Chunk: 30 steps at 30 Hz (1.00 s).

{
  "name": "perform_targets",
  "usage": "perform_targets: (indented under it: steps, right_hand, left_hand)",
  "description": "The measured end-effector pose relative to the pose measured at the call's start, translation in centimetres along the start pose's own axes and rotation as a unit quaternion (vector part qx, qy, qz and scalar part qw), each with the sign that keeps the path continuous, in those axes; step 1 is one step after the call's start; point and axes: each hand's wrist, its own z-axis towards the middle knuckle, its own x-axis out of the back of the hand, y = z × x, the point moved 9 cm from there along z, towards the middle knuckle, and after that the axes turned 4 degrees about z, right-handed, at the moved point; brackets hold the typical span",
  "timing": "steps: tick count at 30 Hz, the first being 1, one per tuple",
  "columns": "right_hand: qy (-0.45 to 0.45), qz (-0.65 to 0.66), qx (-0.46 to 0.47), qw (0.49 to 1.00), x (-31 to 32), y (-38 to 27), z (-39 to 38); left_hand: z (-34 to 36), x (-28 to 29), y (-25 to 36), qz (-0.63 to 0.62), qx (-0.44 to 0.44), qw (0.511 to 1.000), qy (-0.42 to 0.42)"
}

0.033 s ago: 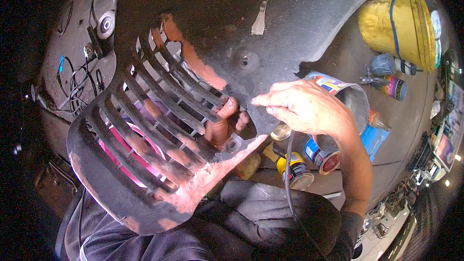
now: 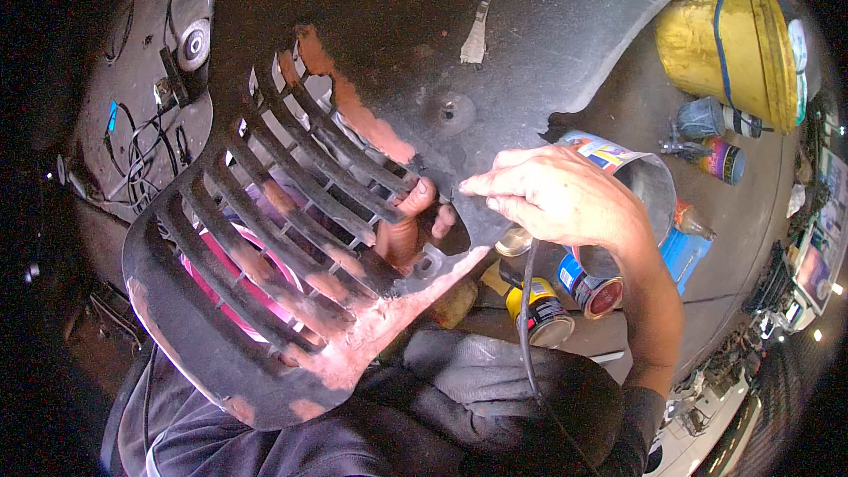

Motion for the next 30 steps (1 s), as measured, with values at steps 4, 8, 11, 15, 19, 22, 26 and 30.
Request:
perform_targets:
  steps: [4,8,11,15,19,22,26,30]
  right_hand:
    - [-0.021,-0.032,0.001,0.999,-0.5,0.0,0.5]
    - [-0.033,-0.057,-0.020,0.998,-0.4,0.6,0.5]
    - [-0.025,-0.059,-0.001,0.998,-0.4,0.3,0.7]
    - [-0.032,-0.059,-0.005,0.998,-0.6,0.4,0.9]
    - [-0.046,-0.058,-0.017,0.997,-0.5,0.4,0.8]
    - [-0.053,-0.046,-0.025,0.997,-0.6,0.8,0.9]
    - [-0.088,-0.033,-0.064,0.993,-0.8,0.9,1.3]
    - [-0.085,-0.038,-0.067,0.993,-0.6,0.8,1.1]
  left_hand:
    - [0.0,0.3,-0.1,-0.009,-0.004,1.000,-0.003]
    - [0.7,-0.2,0.2,0.006,-0.020,1.000,-0.002]
    - [0.4,0.0,0.5,0.055,-0.032,0.998,0.020]
    - [0.4,0.1,0.4,0.016,-0.034,0.999,0.007]
    - [0.5,0.2,0.0,0.022,-0.029,0.999,0.014]
    - [0.5,0.2,-0.1,0.025,-0.028,0.999,0.008]
    - [0.2,0.3,0.1,0.075,-0.033,0.996,0.022]
    - [0.2,0.3,-0.2,0.097,-0.024,0.995,0.025]
